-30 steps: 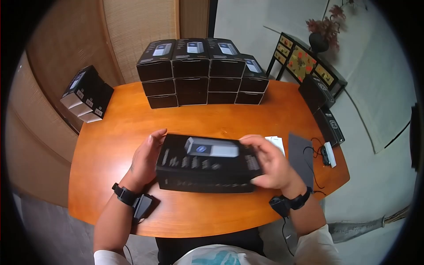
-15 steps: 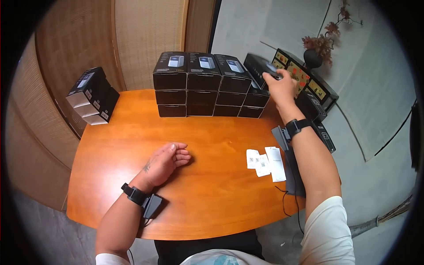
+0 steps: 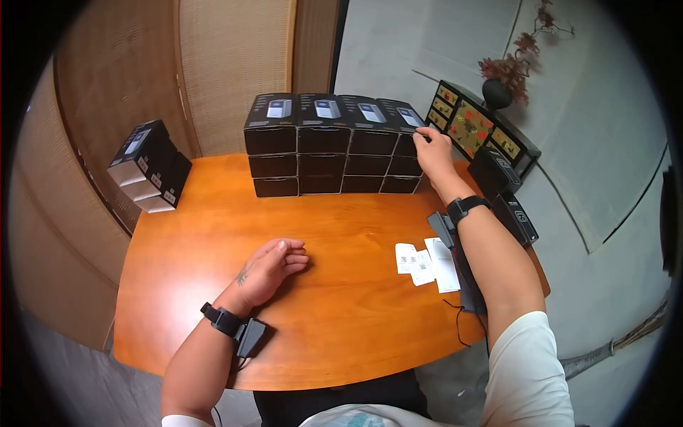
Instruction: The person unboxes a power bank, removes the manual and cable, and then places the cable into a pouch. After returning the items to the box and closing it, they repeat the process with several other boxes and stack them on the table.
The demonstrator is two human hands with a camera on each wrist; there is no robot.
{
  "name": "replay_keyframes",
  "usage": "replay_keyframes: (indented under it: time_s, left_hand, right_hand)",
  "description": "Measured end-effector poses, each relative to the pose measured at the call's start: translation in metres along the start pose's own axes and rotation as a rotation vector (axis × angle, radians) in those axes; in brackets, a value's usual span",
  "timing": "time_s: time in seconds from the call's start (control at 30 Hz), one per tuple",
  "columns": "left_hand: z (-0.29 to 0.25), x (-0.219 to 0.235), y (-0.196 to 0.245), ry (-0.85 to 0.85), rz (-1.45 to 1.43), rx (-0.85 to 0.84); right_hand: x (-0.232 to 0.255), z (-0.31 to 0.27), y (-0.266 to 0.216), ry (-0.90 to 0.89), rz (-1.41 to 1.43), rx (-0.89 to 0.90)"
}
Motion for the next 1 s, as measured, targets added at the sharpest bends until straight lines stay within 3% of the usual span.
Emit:
replay_keyframes:
  time_s: [0.07,0.17,0.3,0.4,0.5,0.53,0.6,0.67,0.77,0.87,1.0]
  left_hand:
    - [-0.002,0.002,0.0,-0.01,-0.018,-0.019]
    - [-0.004,0.003,0.0,-0.011,-0.026,-0.043]
    - [-0.006,0.005,0.002,0.015,0.029,-0.042]
    - [-0.009,0.002,0.003,0.033,0.094,-0.037]
    - [-0.01,0.0,0.004,0.043,0.118,-0.03]
    - [-0.01,-0.001,0.005,0.044,0.128,-0.03]
    - [-0.008,-0.002,0.006,0.045,0.142,-0.031]
    - [-0.007,-0.001,0.005,0.053,0.149,-0.034]
    - [-0.01,-0.003,0.007,0.085,0.162,-0.018]
    - [-0.011,-0.005,0.009,0.086,0.136,-0.02]
    - [-0.011,0.0,0.006,0.074,0.103,-0.011]
  right_hand:
    - [-0.002,0.009,0.015,-0.031,0.01,0.01]
    - [0.008,-0.008,0.006,0.081,-0.041,0.299]
    - [0.049,-0.046,0.004,-0.026,0.136,0.119]
    - [0.115,-0.059,0.023,0.014,-0.289,0.347]
    - [0.208,-0.045,0.081,0.153,-0.475,0.199]
    - [0.241,-0.045,0.099,0.161,-0.567,0.085]
    - [0.3,-0.054,0.15,0.169,-0.672,-0.315]
    - [0.335,-0.072,0.202,0.079,-0.587,-0.512]
    - [0.34,-0.095,0.231,-0.097,-0.268,-0.546]
    - [0.34,-0.101,0.246,0.094,-0.291,-0.456]
    - [0.346,-0.095,0.227,0.156,-0.466,-0.316]
Point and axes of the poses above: each hand's wrist, its own z-axis towards the middle knuckle, its own x-axis out of the back of the hand, y = z × x, the point moved 5 cm from there along z, towards the middle knuckle, and after that the axes turned 14 degrees about z, right-handed, at the moved point
